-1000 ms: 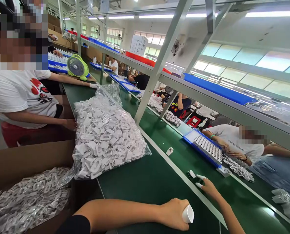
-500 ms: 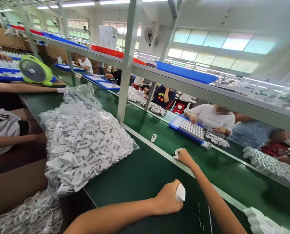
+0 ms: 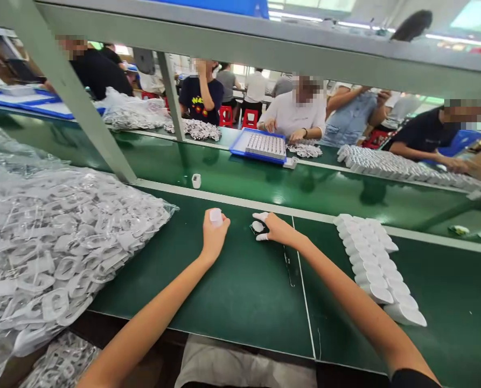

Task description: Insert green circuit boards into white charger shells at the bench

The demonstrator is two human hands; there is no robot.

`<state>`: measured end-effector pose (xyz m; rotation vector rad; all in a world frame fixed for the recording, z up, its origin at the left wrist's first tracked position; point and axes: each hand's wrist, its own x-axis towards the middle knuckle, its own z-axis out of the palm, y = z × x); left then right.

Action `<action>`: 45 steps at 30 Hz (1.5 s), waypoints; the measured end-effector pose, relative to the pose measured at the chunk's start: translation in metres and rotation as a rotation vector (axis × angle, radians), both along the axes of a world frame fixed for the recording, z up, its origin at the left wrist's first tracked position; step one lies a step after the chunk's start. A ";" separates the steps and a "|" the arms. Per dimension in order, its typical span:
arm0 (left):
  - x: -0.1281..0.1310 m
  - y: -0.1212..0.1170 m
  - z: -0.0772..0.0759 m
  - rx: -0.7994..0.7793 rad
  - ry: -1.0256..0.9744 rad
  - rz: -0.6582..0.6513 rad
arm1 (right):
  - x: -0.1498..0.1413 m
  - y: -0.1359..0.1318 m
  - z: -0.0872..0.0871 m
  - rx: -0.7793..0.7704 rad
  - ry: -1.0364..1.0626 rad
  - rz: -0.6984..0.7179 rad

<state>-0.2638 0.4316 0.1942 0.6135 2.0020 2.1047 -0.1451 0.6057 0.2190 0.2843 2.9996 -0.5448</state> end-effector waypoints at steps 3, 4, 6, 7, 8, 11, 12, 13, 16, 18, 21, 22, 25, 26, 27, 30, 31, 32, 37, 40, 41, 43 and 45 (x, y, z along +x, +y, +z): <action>-0.009 -0.003 0.004 -0.003 0.049 -0.022 | -0.008 -0.002 0.001 -0.123 0.025 0.041; -0.010 -0.004 0.007 -0.010 0.076 -0.051 | -0.011 -0.002 0.001 -0.162 0.037 0.046; -0.010 -0.008 0.014 -0.033 0.143 -0.135 | -0.014 -0.001 0.000 -0.248 0.076 0.032; -0.008 -0.011 0.020 -0.046 0.183 -0.187 | -0.014 0.000 0.000 -0.299 0.102 0.021; -0.005 -0.014 0.027 -0.059 0.227 -0.240 | -0.012 0.002 0.001 -0.358 0.135 0.007; 0.010 -0.025 0.061 -0.085 0.380 -0.378 | 0.005 0.006 0.013 -0.561 0.294 -0.044; 0.016 -0.028 0.076 -0.084 0.433 -0.412 | 0.014 0.006 0.022 -0.629 0.374 -0.065; 0.023 -0.030 0.092 -0.076 0.494 -0.437 | 0.024 0.004 0.034 -0.692 0.465 -0.086; 0.044 -0.032 0.136 0.002 0.805 -0.431 | 0.062 -0.014 0.082 -0.830 0.741 -0.106; 0.059 -0.028 0.153 0.054 0.993 -0.371 | 0.085 -0.036 0.114 -0.901 0.917 -0.068; 0.081 -0.015 0.154 0.094 0.958 -0.326 | 0.105 -0.072 0.141 -1.043 1.223 0.041; 0.087 -0.009 0.150 0.087 0.910 -0.336 | 0.106 -0.081 0.143 -1.044 1.262 0.063; 0.100 0.008 0.135 0.026 0.846 -0.437 | 0.098 -0.094 0.134 -1.030 1.303 0.037; 0.104 0.012 0.131 -0.001 0.845 -0.475 | 0.093 -0.094 0.130 -1.043 1.322 -0.003; 0.107 0.015 0.128 -0.015 0.843 -0.510 | 0.089 -0.092 0.126 -1.054 1.350 -0.044; 0.116 0.018 0.123 0.032 0.817 -0.595 | 0.085 -0.082 0.119 -1.006 1.453 -0.143; 0.118 0.017 0.123 0.061 0.810 -0.627 | 0.086 -0.078 0.119 -0.956 1.470 -0.163; 0.119 0.016 0.124 0.079 0.809 -0.668 | 0.087 -0.075 0.119 -0.897 1.479 -0.178; 0.117 0.010 0.131 -0.003 0.907 -0.834 | 0.093 -0.063 0.120 -0.739 1.474 -0.154; 0.112 0.009 0.133 -0.024 0.903 -0.790 | 0.091 -0.061 0.120 -0.736 1.443 -0.128; 0.109 0.008 0.133 -0.026 0.882 -0.768 | 0.092 -0.061 0.120 -0.732 1.430 -0.114; 0.103 0.007 0.136 -0.018 0.845 -0.716 | 0.095 -0.062 0.123 -0.705 1.391 -0.084; 0.094 0.003 0.140 0.013 0.844 -0.625 | 0.102 -0.065 0.127 -0.626 1.345 -0.038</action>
